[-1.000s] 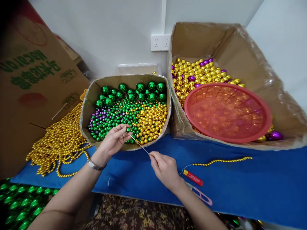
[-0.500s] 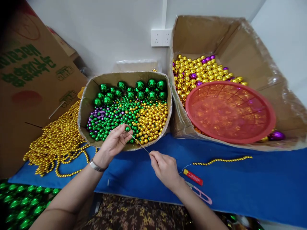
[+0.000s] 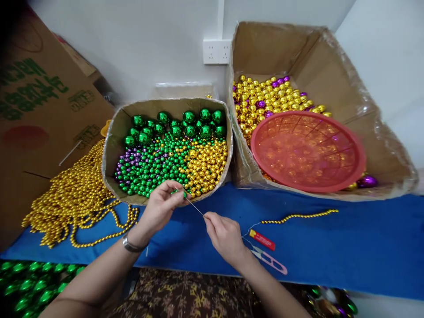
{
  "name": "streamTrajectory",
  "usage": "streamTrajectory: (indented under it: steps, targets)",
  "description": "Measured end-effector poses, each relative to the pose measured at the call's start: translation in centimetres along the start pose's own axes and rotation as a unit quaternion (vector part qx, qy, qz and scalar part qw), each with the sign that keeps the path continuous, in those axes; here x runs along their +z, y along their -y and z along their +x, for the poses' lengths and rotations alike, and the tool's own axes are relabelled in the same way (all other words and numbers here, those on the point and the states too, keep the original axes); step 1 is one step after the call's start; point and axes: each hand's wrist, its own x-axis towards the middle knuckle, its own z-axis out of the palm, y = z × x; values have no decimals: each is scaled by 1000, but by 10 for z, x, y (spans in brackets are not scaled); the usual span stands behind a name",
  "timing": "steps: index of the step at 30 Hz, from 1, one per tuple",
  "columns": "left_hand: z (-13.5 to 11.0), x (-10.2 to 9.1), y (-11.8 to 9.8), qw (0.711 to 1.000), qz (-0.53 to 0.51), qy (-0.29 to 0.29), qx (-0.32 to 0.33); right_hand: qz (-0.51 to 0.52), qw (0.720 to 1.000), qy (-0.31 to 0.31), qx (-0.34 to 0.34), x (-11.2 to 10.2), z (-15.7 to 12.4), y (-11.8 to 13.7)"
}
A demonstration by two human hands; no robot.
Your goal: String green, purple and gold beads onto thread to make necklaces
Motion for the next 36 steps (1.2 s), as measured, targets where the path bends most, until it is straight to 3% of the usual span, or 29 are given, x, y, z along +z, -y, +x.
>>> streamTrajectory:
  steps: [3, 6, 12, 20, 24, 27, 29, 31, 33, 36]
  targets:
    - [-19, 5, 18, 996, 49, 66, -18, -20, 1000, 4, -2, 5, -15, -6]
    - [-32, 6, 40, 990, 103, 95, -5, -47, 999, 26, 6, 13, -33, -16]
    - [-33, 2, 77, 986, 129, 86, -55, -67, 994, 74, 51, 27, -55, -28]
    - [-31, -5, 96, 979, 162, 85, -84, -68, 992, 95, 50, 35, -60, -34]
    - [-41, -7, 73, 959, 217, 172, -55, -36, 997, 65, -9, 33, -57, -34]
    - [-40, -6, 35, 928, 256, 272, 5, -11, 999, 33, -12, 24, -51, -30]
    - [-26, -6, 7, 904, 307, 291, 62, 5, 1000, 12, -2, 18, -46, -27]
    - [3, -5, -15, 889, 363, 257, 110, 16, 1000, -6, 3, 12, -43, -24]
    - [43, -4, -27, 865, 442, 125, 201, 18, 1000, -18, 2, 10, -41, -22]
    - [106, 0, -30, 724, 629, 28, 282, 16, 1000, -20, 1, 13, -41, -22]
